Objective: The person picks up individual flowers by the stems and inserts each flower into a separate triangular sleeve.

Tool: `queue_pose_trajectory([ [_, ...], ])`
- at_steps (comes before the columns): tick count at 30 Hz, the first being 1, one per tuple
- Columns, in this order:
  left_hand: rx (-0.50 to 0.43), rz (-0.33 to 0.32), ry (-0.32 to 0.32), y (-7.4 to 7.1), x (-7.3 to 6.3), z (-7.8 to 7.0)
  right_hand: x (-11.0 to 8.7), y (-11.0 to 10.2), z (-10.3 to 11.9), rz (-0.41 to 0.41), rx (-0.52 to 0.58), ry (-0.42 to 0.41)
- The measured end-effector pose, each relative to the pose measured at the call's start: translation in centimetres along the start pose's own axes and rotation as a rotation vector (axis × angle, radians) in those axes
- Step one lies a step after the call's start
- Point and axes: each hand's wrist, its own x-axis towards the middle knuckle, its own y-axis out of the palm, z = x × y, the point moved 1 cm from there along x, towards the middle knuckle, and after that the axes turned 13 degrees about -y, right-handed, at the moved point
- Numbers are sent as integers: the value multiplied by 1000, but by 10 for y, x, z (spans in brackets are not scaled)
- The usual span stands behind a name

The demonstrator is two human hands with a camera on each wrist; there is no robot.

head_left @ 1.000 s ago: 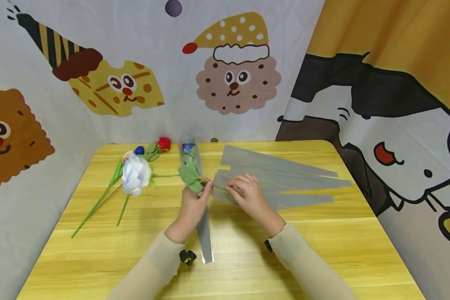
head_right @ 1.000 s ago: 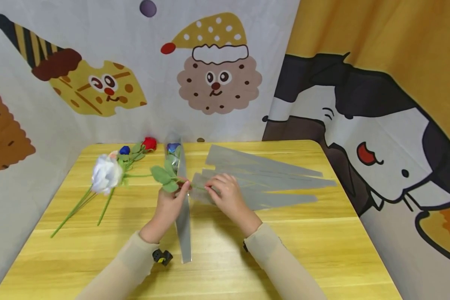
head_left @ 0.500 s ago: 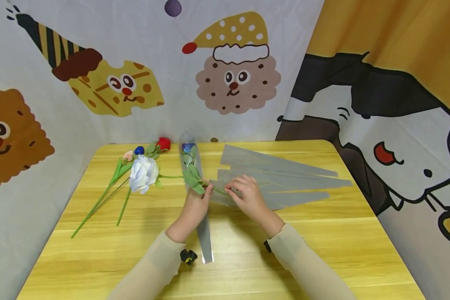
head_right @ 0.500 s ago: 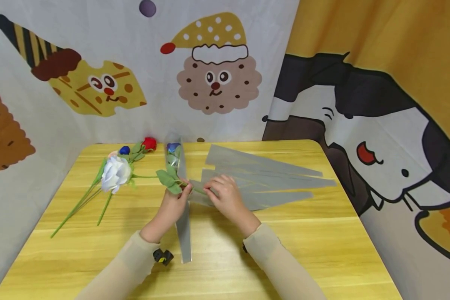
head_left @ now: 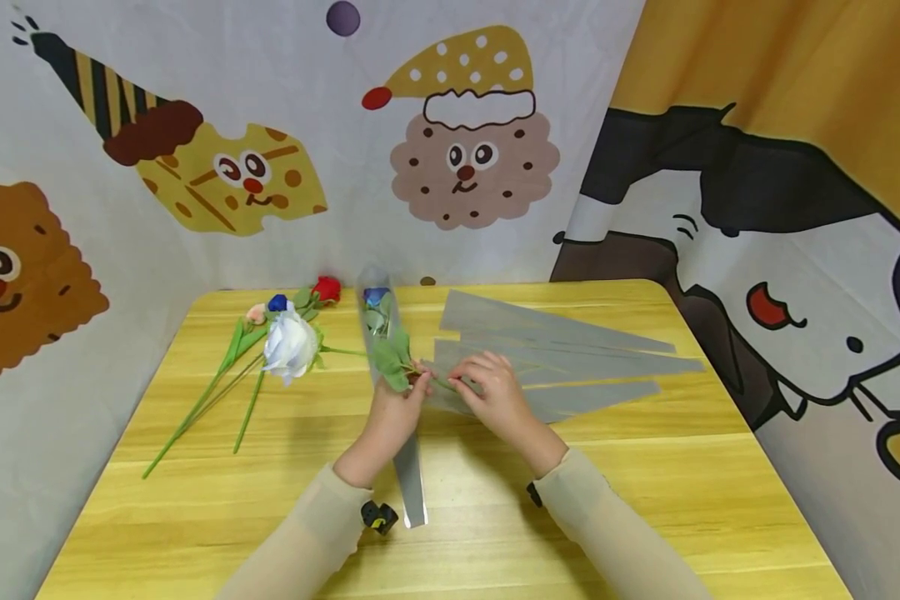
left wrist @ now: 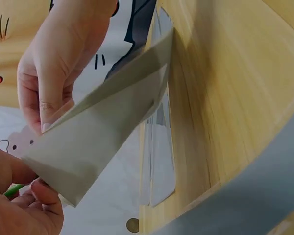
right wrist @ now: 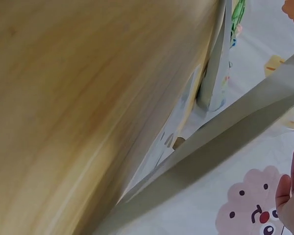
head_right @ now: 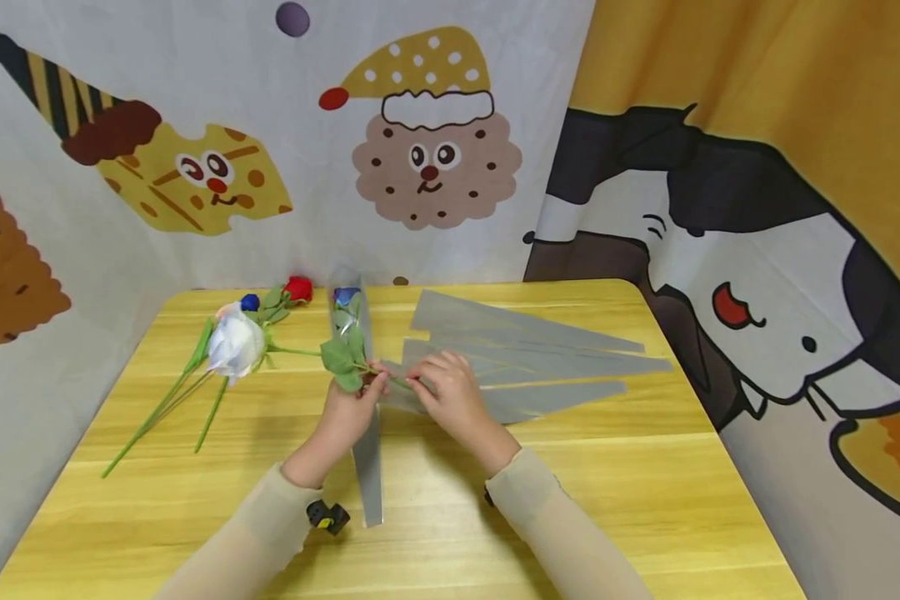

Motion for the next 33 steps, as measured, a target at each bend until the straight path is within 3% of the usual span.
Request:
queue_pose_trajectory([
  [8,-28,53,-24,1,0,-1,-1,0,-2,-9,2,12],
  [15,-72,127,-12,-4,-10,-23,0,-1,-2,-2,-14,14],
  [17,-101,136,-18,-4,-11,-23,0,-2,-2,0,-16,14],
  [20,-112,131,-12,-2,-7,-11,-1,-2,-3,-3,-17,15],
  [24,-86,68,15,-1,-2,3,-1,-3,-3,-15,-16,23],
  [31,-7,-189,2,-6,-1,6,-2,-4,-4,-25,-8,18],
  [33,5,-229,6,-6,-2,5,-1,-3,-4,-26,-8,13],
])
